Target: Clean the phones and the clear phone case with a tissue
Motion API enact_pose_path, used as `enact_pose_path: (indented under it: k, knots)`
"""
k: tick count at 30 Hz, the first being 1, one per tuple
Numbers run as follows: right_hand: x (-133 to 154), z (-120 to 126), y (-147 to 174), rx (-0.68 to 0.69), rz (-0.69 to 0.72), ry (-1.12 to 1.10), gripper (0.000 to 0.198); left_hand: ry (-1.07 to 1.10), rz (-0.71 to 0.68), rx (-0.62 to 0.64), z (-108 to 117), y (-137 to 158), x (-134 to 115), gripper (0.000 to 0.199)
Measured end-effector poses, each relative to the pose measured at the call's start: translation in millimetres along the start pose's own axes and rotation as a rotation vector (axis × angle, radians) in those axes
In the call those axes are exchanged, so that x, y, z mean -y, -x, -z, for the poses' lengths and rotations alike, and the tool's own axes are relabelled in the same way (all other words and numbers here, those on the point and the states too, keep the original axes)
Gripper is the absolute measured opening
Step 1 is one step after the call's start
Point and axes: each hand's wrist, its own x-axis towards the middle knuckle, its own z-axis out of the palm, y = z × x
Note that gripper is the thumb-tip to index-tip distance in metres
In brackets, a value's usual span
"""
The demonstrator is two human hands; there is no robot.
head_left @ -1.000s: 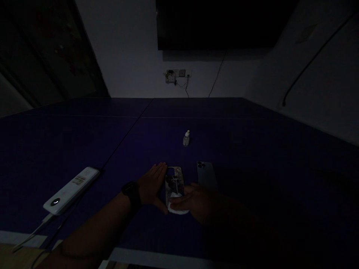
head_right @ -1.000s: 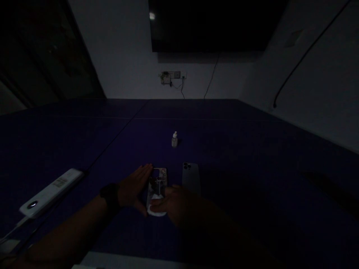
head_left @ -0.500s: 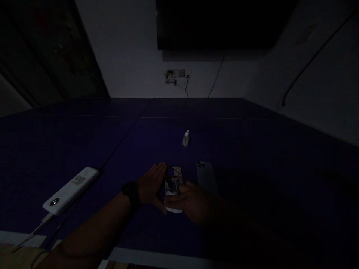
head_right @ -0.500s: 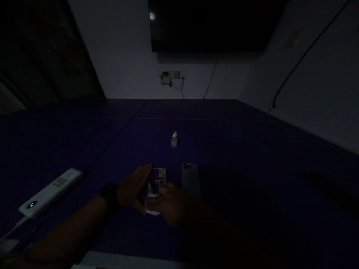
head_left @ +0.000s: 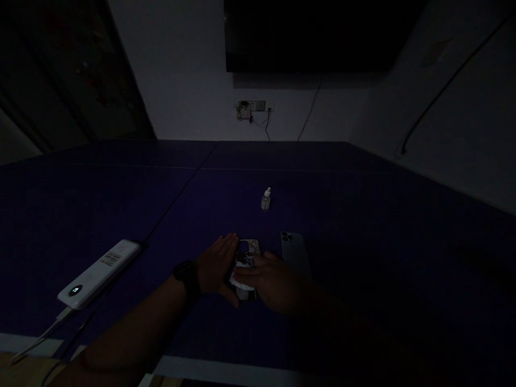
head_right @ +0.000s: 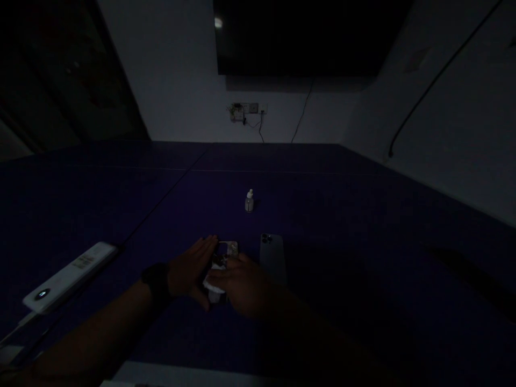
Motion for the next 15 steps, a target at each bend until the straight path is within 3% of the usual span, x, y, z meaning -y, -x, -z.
enact_pose_path:
  k: [4, 7, 10, 15]
  knots:
    - [-10, 10, 6, 0.016, -0.046, 0.006, 0.039, -0.008, -0.003, 0.006, -1, 0, 0, 0.149]
    - [-10, 14, 8, 0.078, 0.032, -0.043, 0.036, -0.011, 0.007, 0.013, 0, 0, -1, 0.149]
    - [-1, 10, 1, 0.032, 0.086, -0.051, 0.039, -0.006, -0.004, 0.001, 1, 0, -1, 0.146]
    - [-2, 10, -7, 0.002, -0.045, 0.048, 0.038, -0.011, -0.007, -0.009, -2, 1, 0, 0.147]
